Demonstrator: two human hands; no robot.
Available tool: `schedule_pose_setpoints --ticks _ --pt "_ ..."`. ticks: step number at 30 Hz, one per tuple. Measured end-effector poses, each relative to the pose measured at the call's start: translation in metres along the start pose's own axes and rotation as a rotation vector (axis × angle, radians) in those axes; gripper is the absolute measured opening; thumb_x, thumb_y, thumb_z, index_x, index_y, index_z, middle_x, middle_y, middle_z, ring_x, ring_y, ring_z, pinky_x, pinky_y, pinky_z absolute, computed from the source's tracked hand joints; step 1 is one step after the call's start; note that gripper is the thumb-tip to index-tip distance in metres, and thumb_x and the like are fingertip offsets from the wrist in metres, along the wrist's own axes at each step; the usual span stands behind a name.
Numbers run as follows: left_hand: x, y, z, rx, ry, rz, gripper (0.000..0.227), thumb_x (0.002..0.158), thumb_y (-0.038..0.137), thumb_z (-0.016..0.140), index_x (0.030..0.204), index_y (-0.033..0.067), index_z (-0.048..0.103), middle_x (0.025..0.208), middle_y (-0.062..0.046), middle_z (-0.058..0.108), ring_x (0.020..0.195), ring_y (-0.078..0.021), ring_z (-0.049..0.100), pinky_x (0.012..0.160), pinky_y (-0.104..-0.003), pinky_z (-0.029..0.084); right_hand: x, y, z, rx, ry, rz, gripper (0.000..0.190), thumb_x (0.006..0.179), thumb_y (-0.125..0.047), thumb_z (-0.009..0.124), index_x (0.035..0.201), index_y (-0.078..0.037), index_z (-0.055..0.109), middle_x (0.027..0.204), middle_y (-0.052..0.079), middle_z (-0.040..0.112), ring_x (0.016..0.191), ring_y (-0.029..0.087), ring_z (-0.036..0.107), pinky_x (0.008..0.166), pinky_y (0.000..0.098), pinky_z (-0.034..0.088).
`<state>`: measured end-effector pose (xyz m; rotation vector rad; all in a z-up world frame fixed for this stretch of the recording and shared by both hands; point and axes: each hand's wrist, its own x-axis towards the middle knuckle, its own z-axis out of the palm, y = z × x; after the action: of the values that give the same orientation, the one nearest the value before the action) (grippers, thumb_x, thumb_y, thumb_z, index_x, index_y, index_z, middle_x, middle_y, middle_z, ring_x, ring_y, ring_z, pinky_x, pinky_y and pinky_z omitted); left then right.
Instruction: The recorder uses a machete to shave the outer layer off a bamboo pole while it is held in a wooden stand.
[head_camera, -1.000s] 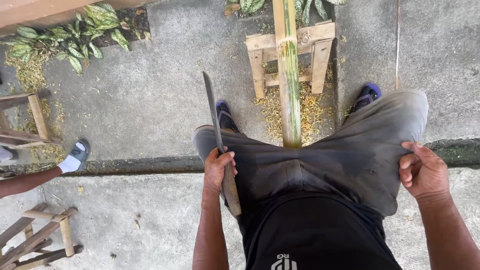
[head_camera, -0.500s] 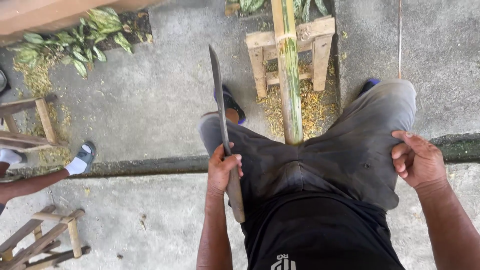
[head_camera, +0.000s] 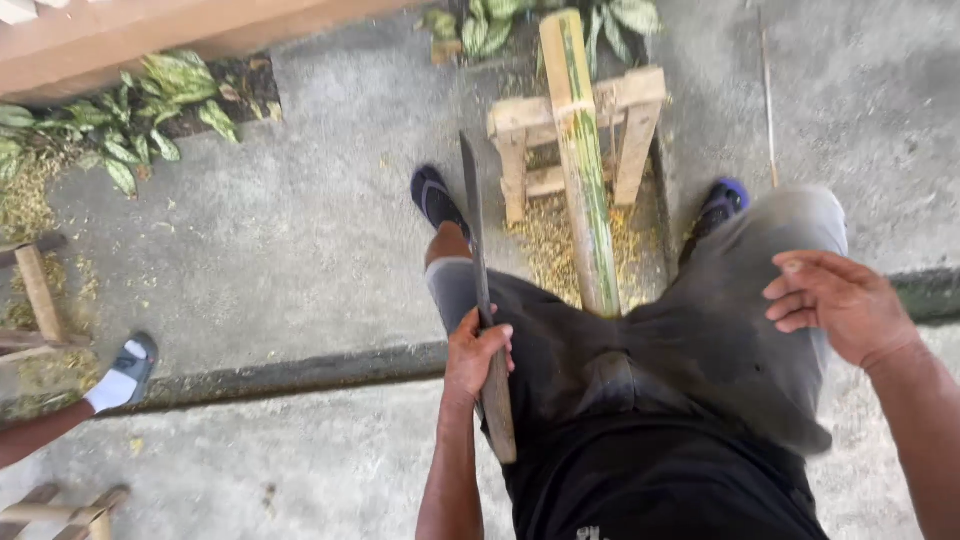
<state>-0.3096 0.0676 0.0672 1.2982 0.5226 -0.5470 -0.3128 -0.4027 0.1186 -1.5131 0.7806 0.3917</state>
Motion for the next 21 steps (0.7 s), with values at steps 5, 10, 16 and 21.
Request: schedule_pose_setpoints --ticks 5,10,16,21 --pt "-0.001 0.011 0.006 0.055 -0.044 -0.017 0.062 0.090 0.023 0.071 0.141 -0.0031 0.050 0.072 -0.009 0.062 0.051 -0.0161 0.061 0.046 -0.031 0.052 0.002 -0.045 0.055 -0.322 -0.068 -0.136 0.037 0.098 -0.022 0.061 0.128 0.000 0.064 0.096 0.015 0.073 0.080 0.022 0.071 0.070 0.0376 0.060" --pt "0.016 0.045 0.025 0.682 -0.086 0.221 0.063 0.086 0.030 0.075 0.140 0.0013 0.058 0.085 -0.013 0.072 0.076 -0.0224 0.069 0.069 -0.036 0.057 0.038 -0.102 0.119 -1.046 -0.018 -0.644 0.040 0.096 -0.035 0.069 0.130 -0.013 0.066 0.116 0.010 0.071 0.101 0.022 0.069 0.090 0.0350 0.058" --pt "0.082 0.080 0.037 1.207 -0.226 0.581 0.067 0.080 0.037 0.080 0.134 0.0038 0.059 0.082 -0.016 0.073 0.075 -0.0282 0.073 0.070 -0.039 0.059 0.181 -0.144 0.131 -1.617 0.013 -1.436 0.070 0.076 -0.065 0.063 0.130 -0.020 0.064 0.129 0.009 0.065 0.129 0.029 0.056 0.113 0.0491 0.042" --pt "0.161 0.124 0.044 1.366 -0.283 0.609 0.049 0.083 0.029 0.075 0.126 0.0074 0.063 0.086 -0.014 0.072 0.073 -0.0260 0.073 0.068 -0.040 0.060 0.246 -0.168 0.128 -1.665 -0.286 -0.794 0.051 0.078 -0.066 0.068 0.107 -0.026 0.076 0.100 0.000 0.070 0.109 0.020 0.062 0.112 0.0488 0.042"
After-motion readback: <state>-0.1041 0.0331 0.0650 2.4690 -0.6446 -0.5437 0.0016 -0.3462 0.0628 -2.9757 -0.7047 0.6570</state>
